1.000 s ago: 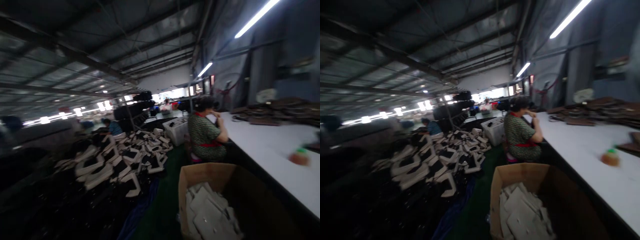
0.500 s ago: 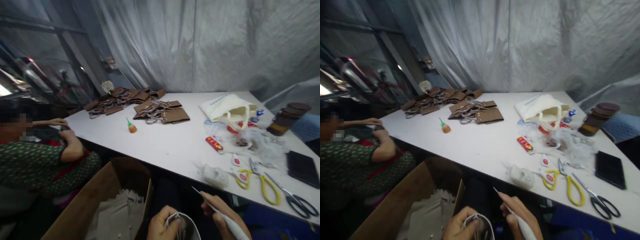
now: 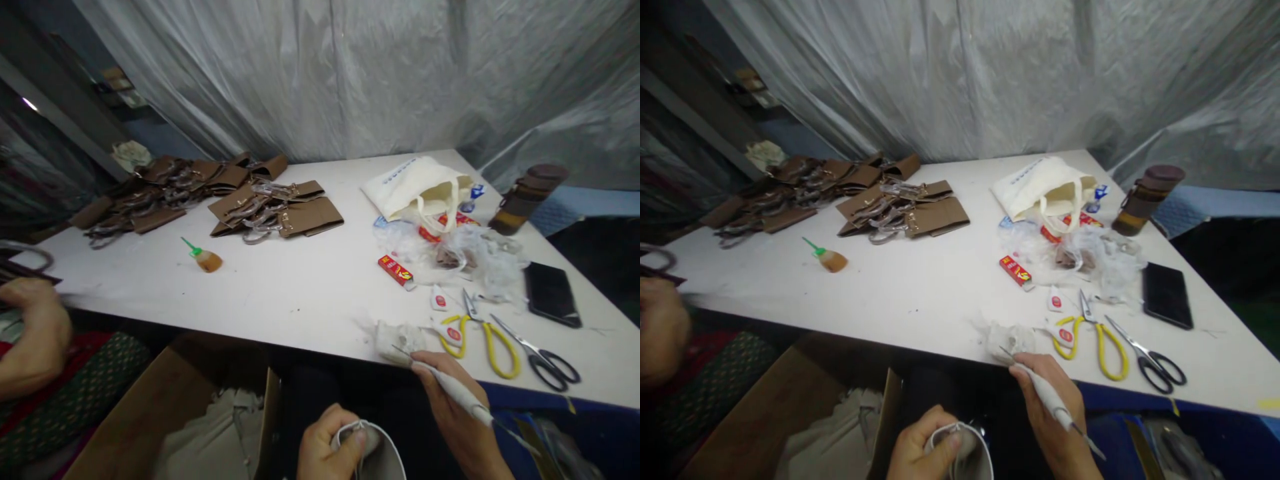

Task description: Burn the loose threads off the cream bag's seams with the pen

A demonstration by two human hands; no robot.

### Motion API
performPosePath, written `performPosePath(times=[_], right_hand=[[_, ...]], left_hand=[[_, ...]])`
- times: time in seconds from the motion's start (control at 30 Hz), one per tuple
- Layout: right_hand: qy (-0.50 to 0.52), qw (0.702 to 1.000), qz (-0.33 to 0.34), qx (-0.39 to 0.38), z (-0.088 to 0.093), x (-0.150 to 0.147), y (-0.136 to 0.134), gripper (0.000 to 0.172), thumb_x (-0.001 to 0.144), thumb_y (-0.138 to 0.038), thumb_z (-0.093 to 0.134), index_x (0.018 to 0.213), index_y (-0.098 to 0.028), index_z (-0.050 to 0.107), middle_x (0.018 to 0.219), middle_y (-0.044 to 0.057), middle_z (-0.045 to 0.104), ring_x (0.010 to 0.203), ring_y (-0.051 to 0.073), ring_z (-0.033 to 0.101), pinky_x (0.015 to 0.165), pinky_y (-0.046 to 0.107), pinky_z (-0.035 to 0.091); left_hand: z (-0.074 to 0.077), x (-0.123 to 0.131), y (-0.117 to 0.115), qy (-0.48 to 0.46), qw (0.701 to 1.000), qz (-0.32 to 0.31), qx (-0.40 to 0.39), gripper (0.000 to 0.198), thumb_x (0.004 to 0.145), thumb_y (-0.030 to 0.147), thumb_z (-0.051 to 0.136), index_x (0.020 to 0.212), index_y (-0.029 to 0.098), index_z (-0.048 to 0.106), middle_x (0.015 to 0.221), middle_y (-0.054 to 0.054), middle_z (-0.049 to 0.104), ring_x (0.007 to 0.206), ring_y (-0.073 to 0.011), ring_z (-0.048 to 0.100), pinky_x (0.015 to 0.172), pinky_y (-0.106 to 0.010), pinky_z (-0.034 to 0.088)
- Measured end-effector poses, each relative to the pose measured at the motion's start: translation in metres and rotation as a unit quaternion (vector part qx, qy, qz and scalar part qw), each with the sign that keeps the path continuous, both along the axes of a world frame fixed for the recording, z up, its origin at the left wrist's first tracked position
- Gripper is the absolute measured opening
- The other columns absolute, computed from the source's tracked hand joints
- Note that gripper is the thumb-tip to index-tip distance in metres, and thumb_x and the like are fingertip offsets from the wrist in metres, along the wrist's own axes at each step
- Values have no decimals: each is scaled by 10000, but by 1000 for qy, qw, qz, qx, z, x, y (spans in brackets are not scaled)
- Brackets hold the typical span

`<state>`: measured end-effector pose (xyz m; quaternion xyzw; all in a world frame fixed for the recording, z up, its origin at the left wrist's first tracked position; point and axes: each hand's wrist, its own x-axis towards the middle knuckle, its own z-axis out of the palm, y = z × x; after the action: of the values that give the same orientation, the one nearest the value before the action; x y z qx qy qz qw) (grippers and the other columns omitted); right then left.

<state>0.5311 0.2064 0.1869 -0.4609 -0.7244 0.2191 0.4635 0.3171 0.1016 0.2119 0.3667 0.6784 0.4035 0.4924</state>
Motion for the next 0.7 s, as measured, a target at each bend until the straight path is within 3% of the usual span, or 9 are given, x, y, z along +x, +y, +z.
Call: performPosePath(times=[0.4, 0.7], right_hand=[[-75, 996, 11, 39, -1, -9, 11, 199, 1106, -349, 531, 1052, -212, 665, 902, 54, 736, 796, 232, 708, 745, 348, 544], [-86, 996, 15, 2, -13, -10, 14, 247, 1098, -397, 537, 1055, -211, 693, 928, 73, 749, 835, 249, 709, 776, 370, 545]], left_hand=[[-11, 0, 16, -39, 997, -34, -54, 219, 739, 363, 712, 735, 155, 782, 692, -5, 605, 699, -173, 537, 689, -280, 391], [9, 8, 21, -6, 993, -8, -115, 169, 736, 322, 745, 745, 153, 744, 645, 13, 624, 656, -156, 526, 616, -249, 385]])
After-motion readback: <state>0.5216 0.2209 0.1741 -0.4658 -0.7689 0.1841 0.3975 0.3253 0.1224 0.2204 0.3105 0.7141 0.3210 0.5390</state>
